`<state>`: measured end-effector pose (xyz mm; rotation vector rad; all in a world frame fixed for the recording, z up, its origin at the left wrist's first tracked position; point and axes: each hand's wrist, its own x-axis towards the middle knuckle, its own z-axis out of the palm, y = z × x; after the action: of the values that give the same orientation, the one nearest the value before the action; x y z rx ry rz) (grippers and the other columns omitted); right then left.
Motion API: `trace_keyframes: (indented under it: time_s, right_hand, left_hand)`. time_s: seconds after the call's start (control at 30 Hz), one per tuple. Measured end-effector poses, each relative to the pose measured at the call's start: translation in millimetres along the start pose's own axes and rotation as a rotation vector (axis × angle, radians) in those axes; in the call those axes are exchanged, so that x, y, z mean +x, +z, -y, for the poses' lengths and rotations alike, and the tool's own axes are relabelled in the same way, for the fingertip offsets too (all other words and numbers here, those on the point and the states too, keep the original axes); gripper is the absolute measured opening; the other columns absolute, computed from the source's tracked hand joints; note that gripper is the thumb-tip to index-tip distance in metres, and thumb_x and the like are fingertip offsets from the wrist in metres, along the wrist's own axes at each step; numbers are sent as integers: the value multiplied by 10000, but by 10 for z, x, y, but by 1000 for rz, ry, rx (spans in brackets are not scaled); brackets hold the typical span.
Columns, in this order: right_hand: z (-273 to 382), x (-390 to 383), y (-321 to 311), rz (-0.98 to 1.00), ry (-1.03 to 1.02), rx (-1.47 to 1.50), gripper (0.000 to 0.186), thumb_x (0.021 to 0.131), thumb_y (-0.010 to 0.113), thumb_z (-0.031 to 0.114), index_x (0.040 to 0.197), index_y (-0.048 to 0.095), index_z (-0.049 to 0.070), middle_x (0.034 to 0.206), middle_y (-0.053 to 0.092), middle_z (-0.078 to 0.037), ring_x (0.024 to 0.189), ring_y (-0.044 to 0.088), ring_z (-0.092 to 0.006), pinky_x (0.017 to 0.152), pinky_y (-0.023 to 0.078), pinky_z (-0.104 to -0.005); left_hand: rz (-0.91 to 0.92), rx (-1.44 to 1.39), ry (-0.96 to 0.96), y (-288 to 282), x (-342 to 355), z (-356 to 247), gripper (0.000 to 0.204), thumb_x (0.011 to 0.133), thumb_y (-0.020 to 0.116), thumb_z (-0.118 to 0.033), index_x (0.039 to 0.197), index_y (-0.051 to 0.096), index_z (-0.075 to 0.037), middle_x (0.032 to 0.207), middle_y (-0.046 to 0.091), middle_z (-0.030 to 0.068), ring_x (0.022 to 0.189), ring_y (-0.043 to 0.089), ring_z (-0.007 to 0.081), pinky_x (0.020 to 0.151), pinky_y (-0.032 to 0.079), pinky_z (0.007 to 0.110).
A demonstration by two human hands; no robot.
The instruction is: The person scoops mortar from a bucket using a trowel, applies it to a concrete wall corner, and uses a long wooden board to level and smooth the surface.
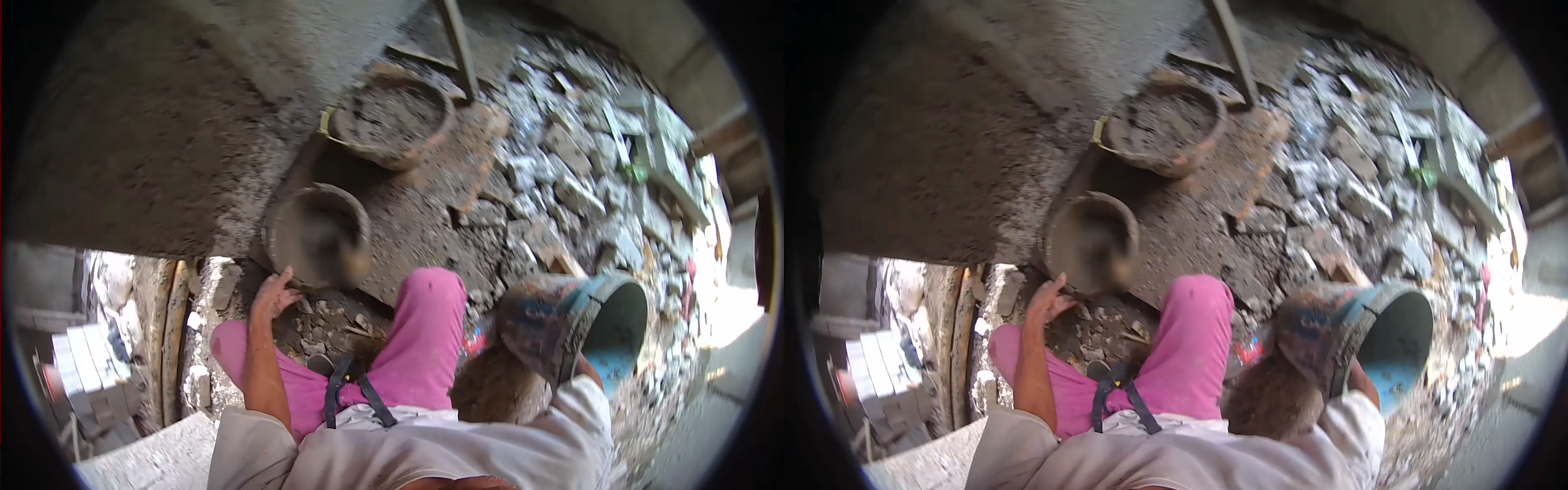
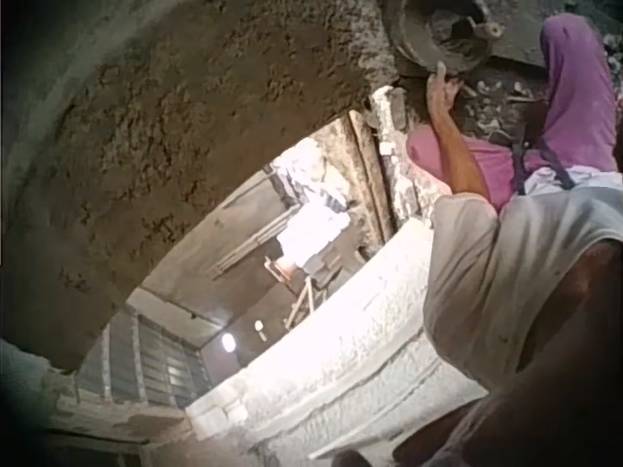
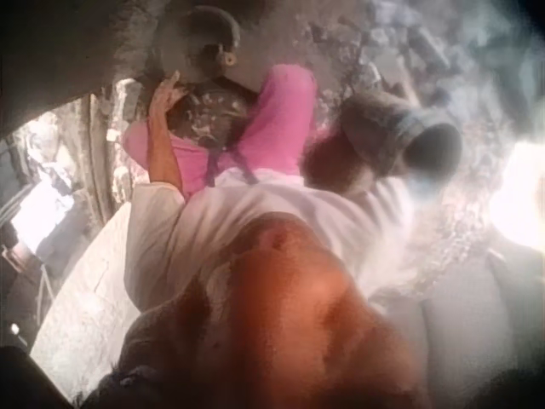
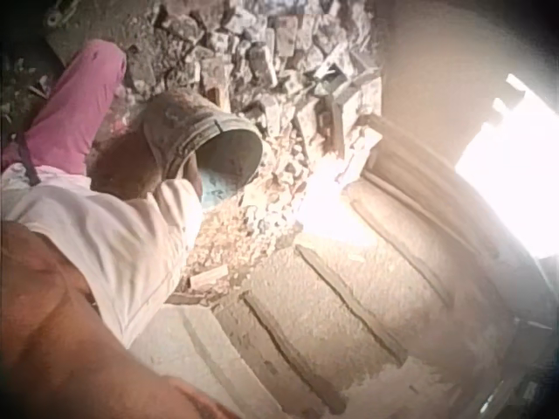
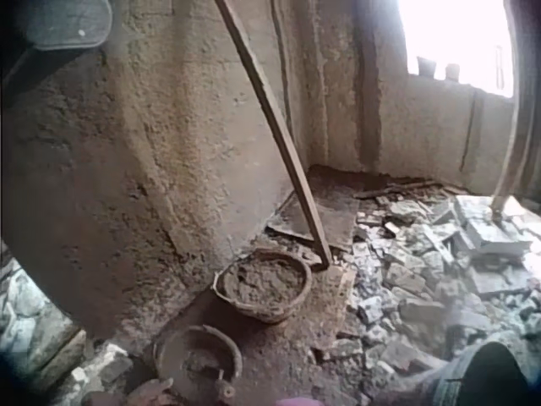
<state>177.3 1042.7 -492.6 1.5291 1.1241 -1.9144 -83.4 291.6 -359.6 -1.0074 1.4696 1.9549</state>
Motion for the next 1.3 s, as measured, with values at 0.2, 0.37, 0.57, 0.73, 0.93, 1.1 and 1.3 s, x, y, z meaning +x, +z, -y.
trace_keyframes:
  time_s: [0.2, 0.37, 0.57, 0.73, 0.93, 1.1, 1.3]
  right_hand:
    - [553, -642, 209, -5, -79, 567, 348, 827, 681, 369, 1032, 689, 88, 942, 715, -82, 832, 684, -285, 749, 559, -462]
    - [1405, -1307, 279, 26, -487, 619, 356, 852, 680, 372, 1091, 631, 112, 974, 690, -85, 901, 671, -294, 771, 578, -458]
    - [1647, -2050, 271, 252, -478, 590, 430, 882, 684, 198, 1268, 544, 70, 1163, 641, -116, 1034, 630, -274, 902, 534, -470]
    - [1424, -1437, 289, 135, -761, 784, 573, 766, 713, -4, 1299, 506, 2, 1286, 569, -209, 1180, 555, -377, 984, 501, -482]
    - [1573, -1639, 70, 329, -1049, 806, 601, 756, 685, -10, 1324, 486, -8, 1348, 509, -231, 1259, 482, -401, 1031, 471, -515]
    - [1805, -2505, 2485, 629, -808, 904, 560, 889, 637, 118, 1381, 411, -26, 1397, 443, -245, 1312, 417, -398, 1116, 360, -569]
    - [1464, -2214, 4651, 388, -1264, -250, 660, 840, 725, 243, 1358, 407, -14, 1338, 451, -226, 1230, 480, -325, 1087, 414, -484]
  left_hand:
    - [64, 37, -4, 5, 76, -6, 544, 861, 742, -333, 1236, 450, -69, 1134, 627, 126, 926, 666, 317, 808, 561, 460]
    - [79, 4, -23, -129, 199, 104, 523, 870, 734, -320, 1235, 458, -69, 1107, 632, 116, 874, 675, 299, 762, 575, 438]
    - [130, 47, 154, 124, 172, -132, 400, 910, 681, -315, 1130, 537, -14, 964, 640, 90, 735, 660, 213, 604, 564, 345]
    - [94, 8, 103, -217, 144, 5, 438, 886, 704, -331, 1112, 502, -15, 1024, 636, 130, 770, 672, 227, 658, 564, 329]
    - [177, 26, 108, -35, 179, -35, 450, 886, 704, -352, 1128, 497, -34, 1039, 636, 112, 800, 672, 218, 704, 572, 356]
    - [106, 73, 105, -206, 128, 11, 449, 898, 686, -372, 1123, 499, -32, 1034, 614, 91, 815, 663, 210, 759, 562, 378]
    - [148, 41, 135, -148, 91, -29, 468, 907, 670, -382, 1136, 500, -12, 1065, 600, 110, 835, 664, 229, 784, 565, 393]
